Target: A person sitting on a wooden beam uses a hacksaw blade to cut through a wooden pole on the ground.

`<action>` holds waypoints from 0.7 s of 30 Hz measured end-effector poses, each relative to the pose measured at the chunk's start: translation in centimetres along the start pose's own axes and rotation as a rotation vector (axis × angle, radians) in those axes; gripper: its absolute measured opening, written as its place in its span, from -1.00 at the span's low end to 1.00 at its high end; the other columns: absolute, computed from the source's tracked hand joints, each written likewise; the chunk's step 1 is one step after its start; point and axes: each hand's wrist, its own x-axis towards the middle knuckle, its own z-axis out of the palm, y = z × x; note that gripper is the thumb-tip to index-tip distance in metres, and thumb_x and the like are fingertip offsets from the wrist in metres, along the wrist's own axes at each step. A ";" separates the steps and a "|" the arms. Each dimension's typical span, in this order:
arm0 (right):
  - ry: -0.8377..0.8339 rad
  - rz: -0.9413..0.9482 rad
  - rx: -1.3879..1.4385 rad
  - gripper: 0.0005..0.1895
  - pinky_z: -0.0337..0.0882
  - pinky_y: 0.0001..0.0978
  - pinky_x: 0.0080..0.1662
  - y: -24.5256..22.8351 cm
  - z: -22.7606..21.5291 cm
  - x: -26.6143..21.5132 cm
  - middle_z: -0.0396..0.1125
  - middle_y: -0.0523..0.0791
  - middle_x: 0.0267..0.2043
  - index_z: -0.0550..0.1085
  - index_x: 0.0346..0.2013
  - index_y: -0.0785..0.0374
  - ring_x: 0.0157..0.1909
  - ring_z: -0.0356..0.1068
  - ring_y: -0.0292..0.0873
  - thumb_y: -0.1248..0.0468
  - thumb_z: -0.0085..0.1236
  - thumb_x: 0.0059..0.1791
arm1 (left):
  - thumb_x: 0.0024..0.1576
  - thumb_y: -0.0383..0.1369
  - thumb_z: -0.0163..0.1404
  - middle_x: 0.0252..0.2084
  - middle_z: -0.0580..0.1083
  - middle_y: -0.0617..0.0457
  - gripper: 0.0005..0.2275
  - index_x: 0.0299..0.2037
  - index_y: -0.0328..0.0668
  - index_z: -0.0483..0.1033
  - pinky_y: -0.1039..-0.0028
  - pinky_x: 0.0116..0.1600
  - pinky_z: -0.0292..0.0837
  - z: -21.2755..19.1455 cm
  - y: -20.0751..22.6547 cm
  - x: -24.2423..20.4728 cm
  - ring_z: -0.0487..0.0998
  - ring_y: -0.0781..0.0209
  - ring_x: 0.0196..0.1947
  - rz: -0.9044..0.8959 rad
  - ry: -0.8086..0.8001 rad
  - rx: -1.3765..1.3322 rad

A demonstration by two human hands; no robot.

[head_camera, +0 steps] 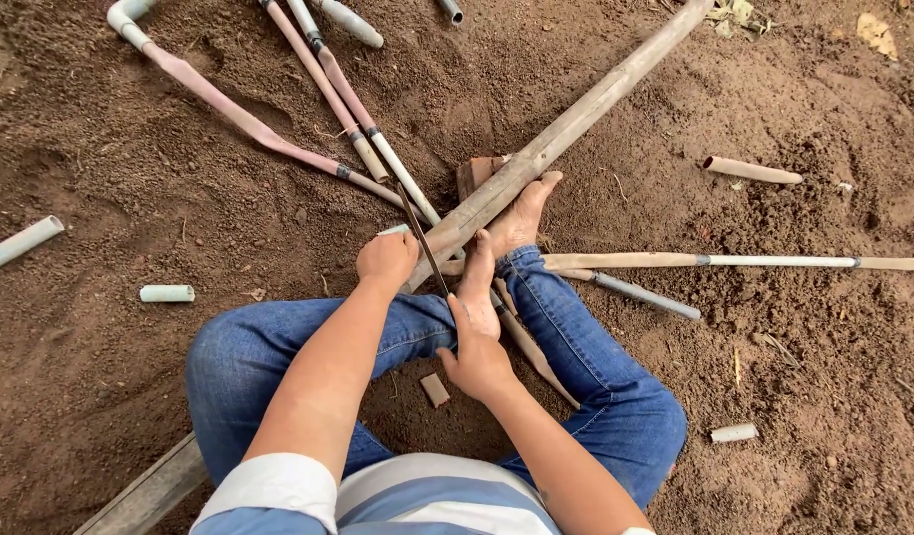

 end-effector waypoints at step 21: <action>-0.104 0.099 -0.070 -0.12 0.48 -0.37 -0.46 1.0 0.9 -2.8 0.49 0.05 -0.45 -0.18 0.65 0.26 -0.48 0.51 -0.08 0.11 0.05 0.18 | 0.39 -0.16 -0.36 -0.37 0.63 -0.27 -0.46 -0.28 -0.33 0.71 0.15 -0.24 0.61 -0.1 0.4 -0.2 0.68 -0.20 -0.34 0.004 0.005 -0.007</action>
